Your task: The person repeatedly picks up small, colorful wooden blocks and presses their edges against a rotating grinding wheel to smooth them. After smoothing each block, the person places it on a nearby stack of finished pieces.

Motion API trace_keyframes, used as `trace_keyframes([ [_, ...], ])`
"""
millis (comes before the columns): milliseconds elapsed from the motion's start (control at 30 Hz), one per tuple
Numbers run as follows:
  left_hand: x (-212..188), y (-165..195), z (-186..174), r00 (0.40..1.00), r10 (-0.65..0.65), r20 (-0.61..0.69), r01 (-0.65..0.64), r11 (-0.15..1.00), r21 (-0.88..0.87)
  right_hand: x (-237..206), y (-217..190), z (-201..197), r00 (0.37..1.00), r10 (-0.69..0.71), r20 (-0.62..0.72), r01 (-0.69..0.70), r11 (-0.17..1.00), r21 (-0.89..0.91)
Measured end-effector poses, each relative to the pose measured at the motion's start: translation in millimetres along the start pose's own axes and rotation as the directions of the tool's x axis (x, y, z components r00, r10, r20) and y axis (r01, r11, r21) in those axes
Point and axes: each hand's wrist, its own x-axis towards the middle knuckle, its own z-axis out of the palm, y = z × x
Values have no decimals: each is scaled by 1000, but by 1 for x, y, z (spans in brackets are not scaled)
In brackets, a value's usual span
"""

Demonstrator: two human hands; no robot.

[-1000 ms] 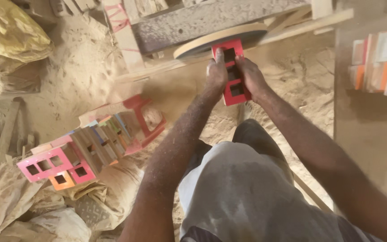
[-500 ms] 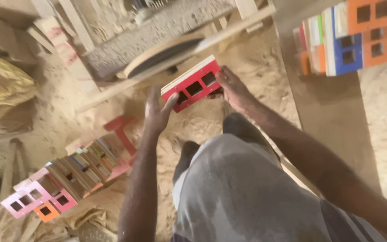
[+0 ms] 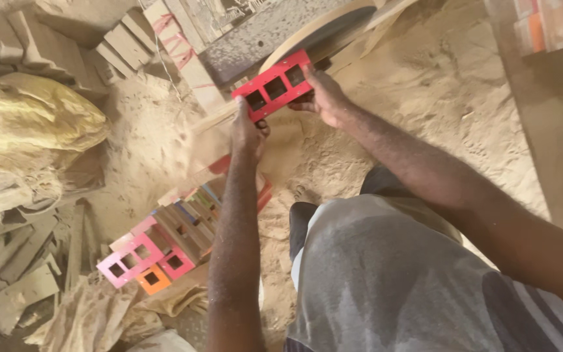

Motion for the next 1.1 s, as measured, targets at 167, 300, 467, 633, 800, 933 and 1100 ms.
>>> trace_keyframes([
  [167,2,-1,10,1000,-19,11,18,999,32,1,-5,-2,998,-22,-53,20,999,-34],
  [300,7,-5,24,999,-24,29,21,994,108,-3,-15,-11,996,-45,-80,39,996,-79],
  [467,14,-16,51,998,-53,-26,57,981,183,-5,-29,-30,990,-89,-114,74,989,-132],
  [633,19,-27,88,988,-65,-139,107,941,322,-4,-47,-59,987,-111,-115,85,974,-210],
  [800,26,-38,121,993,8,-116,33,938,346,-6,-66,-87,991,-120,-62,108,979,-175],
  [933,38,-49,144,995,-37,-93,59,966,252,-5,-83,-107,989,-118,-84,102,979,-174],
  [1100,21,-83,181,959,207,195,-268,888,374,-37,-120,-165,979,-198,44,202,965,-165],
])
